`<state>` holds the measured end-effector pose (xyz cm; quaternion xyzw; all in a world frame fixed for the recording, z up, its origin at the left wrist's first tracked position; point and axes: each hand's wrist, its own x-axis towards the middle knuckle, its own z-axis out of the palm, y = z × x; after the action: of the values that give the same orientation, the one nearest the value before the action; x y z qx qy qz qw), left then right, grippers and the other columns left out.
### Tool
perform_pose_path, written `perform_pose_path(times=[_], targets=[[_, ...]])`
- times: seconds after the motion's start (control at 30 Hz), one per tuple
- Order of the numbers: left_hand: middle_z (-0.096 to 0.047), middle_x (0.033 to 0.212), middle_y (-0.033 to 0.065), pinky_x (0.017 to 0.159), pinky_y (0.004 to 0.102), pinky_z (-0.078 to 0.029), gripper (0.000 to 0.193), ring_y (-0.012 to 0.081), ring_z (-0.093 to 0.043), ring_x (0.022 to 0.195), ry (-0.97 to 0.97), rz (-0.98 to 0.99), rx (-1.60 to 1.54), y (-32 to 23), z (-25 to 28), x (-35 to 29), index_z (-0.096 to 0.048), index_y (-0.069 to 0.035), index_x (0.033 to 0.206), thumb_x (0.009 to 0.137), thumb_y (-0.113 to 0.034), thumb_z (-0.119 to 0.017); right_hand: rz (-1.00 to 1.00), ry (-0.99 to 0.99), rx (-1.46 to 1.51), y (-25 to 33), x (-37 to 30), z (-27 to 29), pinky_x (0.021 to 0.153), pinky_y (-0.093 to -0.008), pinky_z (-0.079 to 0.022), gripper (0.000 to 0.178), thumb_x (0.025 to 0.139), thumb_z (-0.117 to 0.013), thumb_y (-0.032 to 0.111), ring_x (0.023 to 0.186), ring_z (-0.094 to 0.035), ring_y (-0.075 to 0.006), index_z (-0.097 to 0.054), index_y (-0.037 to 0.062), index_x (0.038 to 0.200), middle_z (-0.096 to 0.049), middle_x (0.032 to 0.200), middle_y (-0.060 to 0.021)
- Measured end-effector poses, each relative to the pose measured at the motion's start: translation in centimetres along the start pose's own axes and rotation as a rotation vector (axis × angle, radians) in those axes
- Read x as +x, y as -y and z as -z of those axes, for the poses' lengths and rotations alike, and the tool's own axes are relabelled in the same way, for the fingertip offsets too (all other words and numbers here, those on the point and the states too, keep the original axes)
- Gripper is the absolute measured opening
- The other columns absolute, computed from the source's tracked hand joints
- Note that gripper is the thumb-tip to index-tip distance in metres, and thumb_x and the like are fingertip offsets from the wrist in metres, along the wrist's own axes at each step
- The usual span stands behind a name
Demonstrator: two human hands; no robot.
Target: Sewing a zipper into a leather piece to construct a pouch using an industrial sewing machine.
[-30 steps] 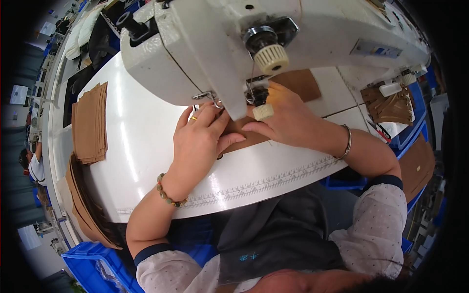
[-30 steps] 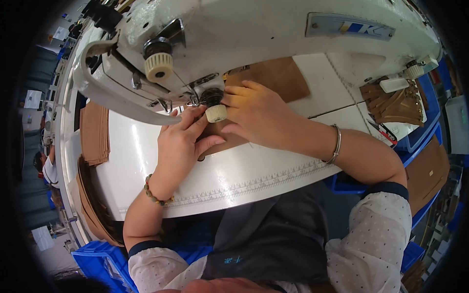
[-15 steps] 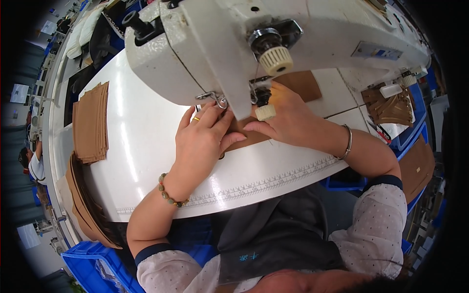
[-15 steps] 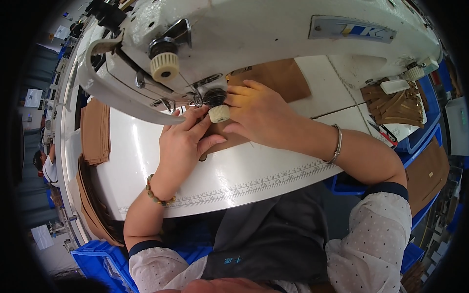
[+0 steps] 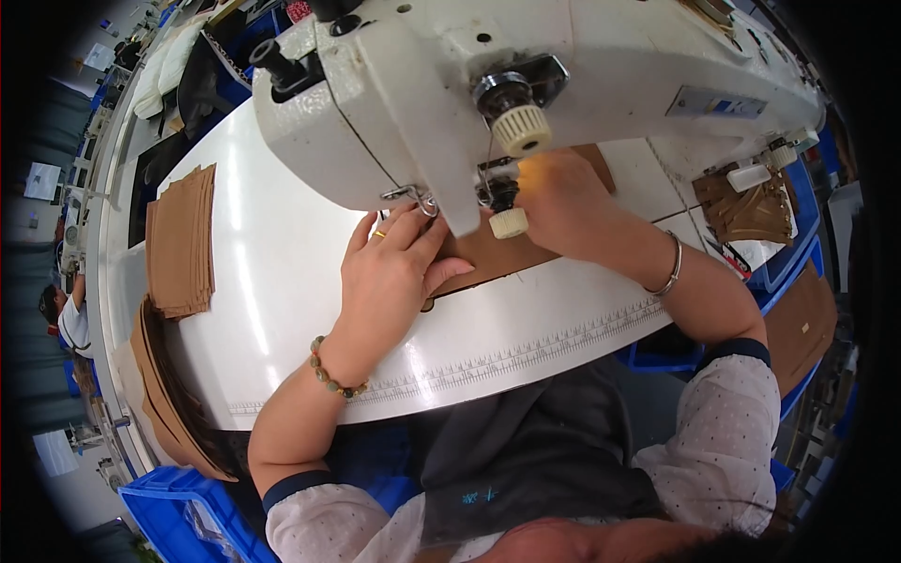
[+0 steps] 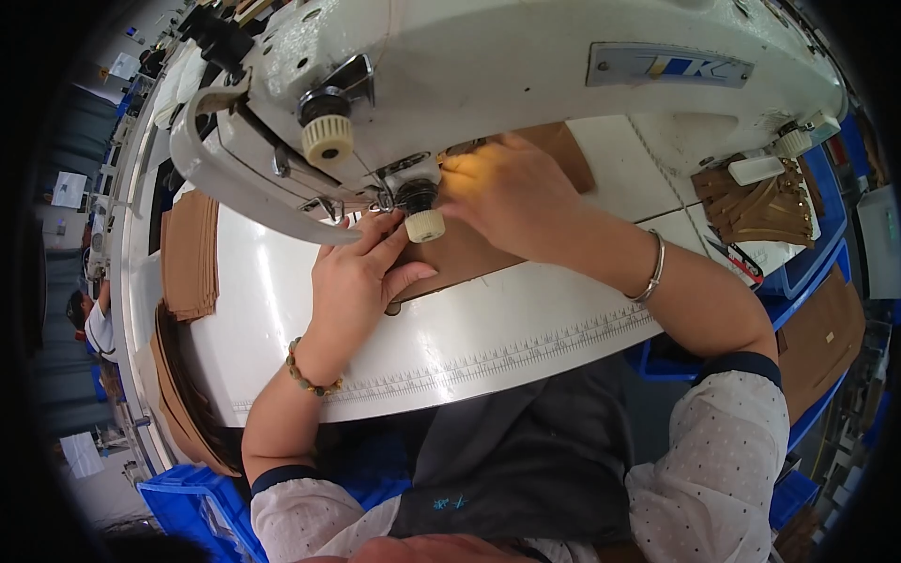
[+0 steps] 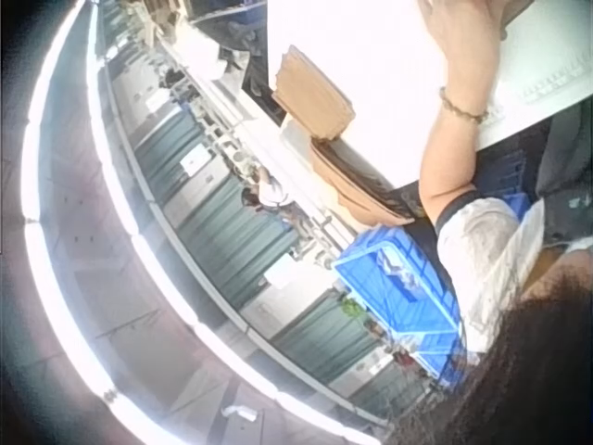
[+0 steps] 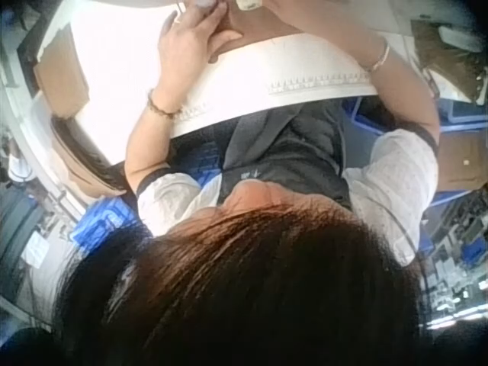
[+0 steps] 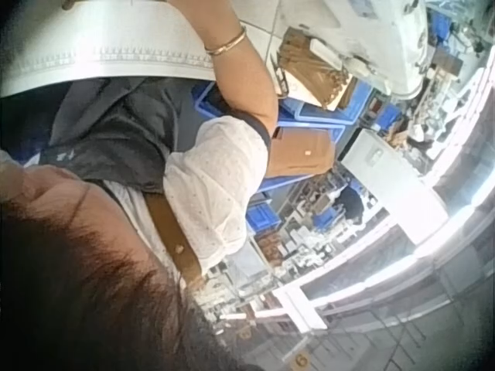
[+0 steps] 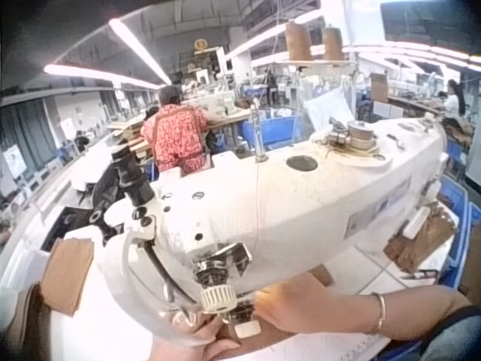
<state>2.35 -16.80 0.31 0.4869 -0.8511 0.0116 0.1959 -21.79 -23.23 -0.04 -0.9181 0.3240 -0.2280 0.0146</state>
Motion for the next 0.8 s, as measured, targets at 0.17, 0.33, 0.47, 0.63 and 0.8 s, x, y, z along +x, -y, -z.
perform_pose_path(times=[0.17,0.33,0.47,0.63,0.8], targets=[[-0.074,0.122,0.0067,0.094,0.0411,-0.051,0.052,0.0292,-0.07,0.111,-0.068,-0.044,0.071,0.4,0.0,-0.2,-0.077,-0.005,0.114,0.08,-0.044,-0.08,-0.006,0.048,-0.12,0.9,-0.3,1.3,0.105,-0.0427,-0.047,0.028,0.085,-0.071,0.024,0.101,-0.067,-0.0256,-0.075,0.0013,0.1,-0.073,0.1,-0.0085],[-0.073,0.126,0.0096,0.095,0.0403,-0.054,0.052,0.0306,-0.068,0.118,-0.068,-0.063,-0.01,0.0,0.4,-0.8,-0.076,-0.004,0.115,0.078,-0.039,-0.083,0.302,0.067,-0.228,5.8,-2.7,2.2,0.104,-0.0492,-0.048,0.016,0.072,-0.064,0.013,0.083,-0.066,-0.0277,-0.073,0.0001,0.074,-0.068,0.077,-0.0149],[-0.071,0.128,0.0121,0.096,0.0393,-0.056,0.063,0.0325,-0.065,0.126,0.006,-0.038,-0.059,-0.6,0.6,-1.0,-0.073,-0.001,0.119,0.072,-0.04,-0.086,0.279,0.128,0.051,4.1,-2.8,1.8,0.106,-0.0484,-0.048,0.026,0.077,-0.071,0.021,0.093,-0.067,-0.0276,-0.076,0.0011,0.093,-0.072,0.09,-0.0126],[-0.071,0.123,0.0144,0.096,0.0415,-0.057,0.068,0.0351,-0.065,0.126,-0.01,-0.02,-0.128,-0.9,0.7,-0.9,-0.073,-0.001,0.118,0.068,-0.044,-0.087,0.16,0.03,-0.031,2.1,-2.1,0.8,0.108,-0.048,-0.045,0.053,0.078,-0.079,0.044,0.123,-0.06,-0.0295,-0.074,0.0062,0.115,-0.068,0.128,-0.0117],[-0.071,0.116,0.0139,0.095,0.0414,-0.057,0.069,0.036,-0.065,0.126,0.033,-0.001,-0.118,-1.2,0.5,-1.1,-0.074,-0.002,0.121,0.068,-0.044,-0.087,0.105,0.129,-0.005,2.6,-2.0,1.0,0.111,-0.0495,-0.042,0.064,0.077,-0.079,0.052,0.128,-0.059,-0.0295,-0.074,0.0077,0.123,-0.066,0.135,-0.0121]])
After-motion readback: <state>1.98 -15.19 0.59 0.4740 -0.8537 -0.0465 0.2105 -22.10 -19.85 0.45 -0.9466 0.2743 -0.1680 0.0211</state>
